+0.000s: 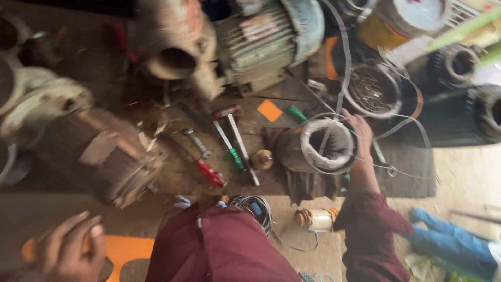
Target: The person works on an electric motor mounted to a water pump on a workshop bench. They tap the motor housing with a hammer, unscrew components with a screwdriver, handle loose wires, and lift out and reposition the pump's fan impeller while adjusting parts on the bench.
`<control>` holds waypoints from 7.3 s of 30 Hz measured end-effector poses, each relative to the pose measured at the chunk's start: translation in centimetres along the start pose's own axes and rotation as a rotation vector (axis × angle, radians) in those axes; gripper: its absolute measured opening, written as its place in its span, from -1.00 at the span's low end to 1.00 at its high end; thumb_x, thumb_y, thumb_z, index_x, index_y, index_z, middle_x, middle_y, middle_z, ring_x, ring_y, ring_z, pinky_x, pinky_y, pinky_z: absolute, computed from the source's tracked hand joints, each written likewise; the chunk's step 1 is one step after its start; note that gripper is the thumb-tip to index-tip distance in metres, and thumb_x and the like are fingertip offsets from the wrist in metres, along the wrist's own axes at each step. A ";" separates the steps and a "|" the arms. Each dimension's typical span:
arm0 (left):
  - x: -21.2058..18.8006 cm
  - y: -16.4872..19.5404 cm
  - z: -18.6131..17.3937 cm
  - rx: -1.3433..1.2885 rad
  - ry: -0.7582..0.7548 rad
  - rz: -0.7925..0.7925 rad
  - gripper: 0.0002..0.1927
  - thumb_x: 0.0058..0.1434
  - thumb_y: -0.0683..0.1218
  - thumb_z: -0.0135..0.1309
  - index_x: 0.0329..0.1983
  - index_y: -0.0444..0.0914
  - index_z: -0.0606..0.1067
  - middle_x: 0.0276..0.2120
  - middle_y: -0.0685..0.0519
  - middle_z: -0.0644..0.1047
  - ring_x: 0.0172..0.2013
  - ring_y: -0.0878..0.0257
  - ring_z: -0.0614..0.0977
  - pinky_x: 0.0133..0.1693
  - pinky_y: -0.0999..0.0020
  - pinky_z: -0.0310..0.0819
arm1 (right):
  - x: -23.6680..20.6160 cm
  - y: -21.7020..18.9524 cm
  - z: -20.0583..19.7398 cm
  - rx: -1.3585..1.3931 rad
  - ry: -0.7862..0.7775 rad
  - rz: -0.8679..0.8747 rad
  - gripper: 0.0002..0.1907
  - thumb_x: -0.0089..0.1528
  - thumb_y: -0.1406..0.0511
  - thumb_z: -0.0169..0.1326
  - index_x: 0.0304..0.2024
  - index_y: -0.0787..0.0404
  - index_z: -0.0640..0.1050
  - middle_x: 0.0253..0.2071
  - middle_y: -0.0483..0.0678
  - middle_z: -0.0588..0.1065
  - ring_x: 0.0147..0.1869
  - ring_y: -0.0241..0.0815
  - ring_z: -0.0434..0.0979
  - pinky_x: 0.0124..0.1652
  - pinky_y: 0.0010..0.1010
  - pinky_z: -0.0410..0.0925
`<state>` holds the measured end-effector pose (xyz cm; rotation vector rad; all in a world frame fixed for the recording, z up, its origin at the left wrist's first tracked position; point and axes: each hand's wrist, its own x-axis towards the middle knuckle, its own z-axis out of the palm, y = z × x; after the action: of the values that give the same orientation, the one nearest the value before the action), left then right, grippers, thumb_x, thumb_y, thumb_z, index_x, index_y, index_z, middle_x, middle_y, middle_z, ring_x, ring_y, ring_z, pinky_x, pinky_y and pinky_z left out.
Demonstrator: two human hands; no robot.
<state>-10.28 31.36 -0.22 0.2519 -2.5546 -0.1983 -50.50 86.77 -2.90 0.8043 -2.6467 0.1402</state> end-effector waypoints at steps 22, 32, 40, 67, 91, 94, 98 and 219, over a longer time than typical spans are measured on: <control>-6.0 -3.6 -0.8 -0.221 -0.088 -0.252 -0.91 0.44 -0.11 0.14 -0.08 -0.15 0.63 -0.06 0.12 0.60 -0.09 0.25 0.64 -0.01 0.44 0.61 | -0.5 -4.9 -4.5 1.397 0.016 0.890 -0.65 0.39 0.11 0.01 0.09 0.13 0.61 -0.09 0.08 0.62 -0.03 -0.03 0.63 -0.02 -0.22 0.47; -7.1 -5.9 0.9 -0.198 -0.072 -0.043 -0.89 0.25 -0.13 0.17 -0.26 -0.25 0.65 -0.26 0.02 0.62 -0.28 0.17 0.66 -0.16 0.29 0.63 | 4.0 -1.0 -2.4 -0.023 -0.419 0.177 -0.66 0.24 0.17 0.12 0.09 -0.09 0.60 -0.32 0.08 0.59 -0.24 0.11 0.63 -0.27 -0.10 0.44; -6.4 -3.8 -1.5 -0.110 -0.068 -0.141 -0.89 0.25 -0.16 0.16 -0.20 -0.28 0.61 -0.22 0.05 0.62 -0.18 0.09 0.68 -0.09 0.24 0.61 | 7.8 0.7 -3.1 -0.125 -0.467 0.157 -0.74 0.23 0.15 0.14 -0.03 -0.08 0.64 -0.37 0.11 0.58 -0.27 0.20 0.61 -0.28 -0.04 0.46; 33.5 11.6 0.6 -0.490 0.083 0.555 -0.85 0.13 -0.17 0.24 -0.53 -0.30 0.59 -0.46 0.02 0.59 -0.17 0.08 0.65 0.26 -0.01 0.34 | 8.2 0.7 -3.2 0.016 -0.263 0.368 -0.74 0.38 0.07 0.07 -0.02 -0.04 0.66 -0.32 0.15 0.58 -0.22 0.26 0.59 -0.24 0.00 0.43; 30.4 12.3 2.5 -0.719 0.339 0.284 -0.79 0.45 -0.08 0.21 -0.29 -0.28 0.56 -0.18 0.00 0.61 0.24 0.02 0.50 0.31 0.12 0.32 | -25.7 -14.6 -5.8 0.911 0.548 1.632 -0.77 0.45 0.11 -0.09 -0.04 0.10 0.38 -0.38 -0.19 0.35 -0.52 -0.37 0.28 -0.57 -0.51 0.18; 32.2 12.7 3.1 -0.690 0.336 0.422 -0.76 0.41 -0.10 0.24 -0.37 -0.28 0.53 -0.19 -0.03 0.61 0.20 0.02 0.55 0.29 0.07 0.35 | -27.9 -19.8 -5.6 1.129 0.746 1.371 -0.75 0.54 0.14 -0.06 -0.10 0.14 0.28 -0.46 -0.10 0.25 -0.58 -0.27 0.21 -0.62 -0.41 0.13; 34.7 15.6 3.8 -0.690 0.397 0.559 -0.80 0.32 -0.08 0.25 -0.36 -0.27 0.53 -0.24 -0.04 0.61 -0.02 0.02 0.53 0.20 0.01 0.26 | -28.9 -24.6 -6.3 1.243 0.828 1.330 -0.87 0.47 0.19 -0.12 -0.08 0.09 0.36 -0.39 -0.21 0.33 -0.42 -0.36 0.35 -0.44 -0.44 0.33; 4.8 12.7 6.4 -0.703 -0.235 0.799 -0.87 0.32 -0.09 0.06 -0.16 -0.14 0.60 -0.37 0.11 0.52 -0.29 0.23 0.56 -0.17 0.24 0.41 | -21.6 -37.4 -11.3 -0.058 0.187 0.107 -0.28 0.18 0.20 0.37 0.27 0.43 0.43 0.28 0.34 0.34 0.30 0.22 0.44 0.08 -0.08 0.45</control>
<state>-19.45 43.25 -0.57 -1.0762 -2.4052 -0.8024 -9.55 69.13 -1.04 0.5999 -2.5046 0.1576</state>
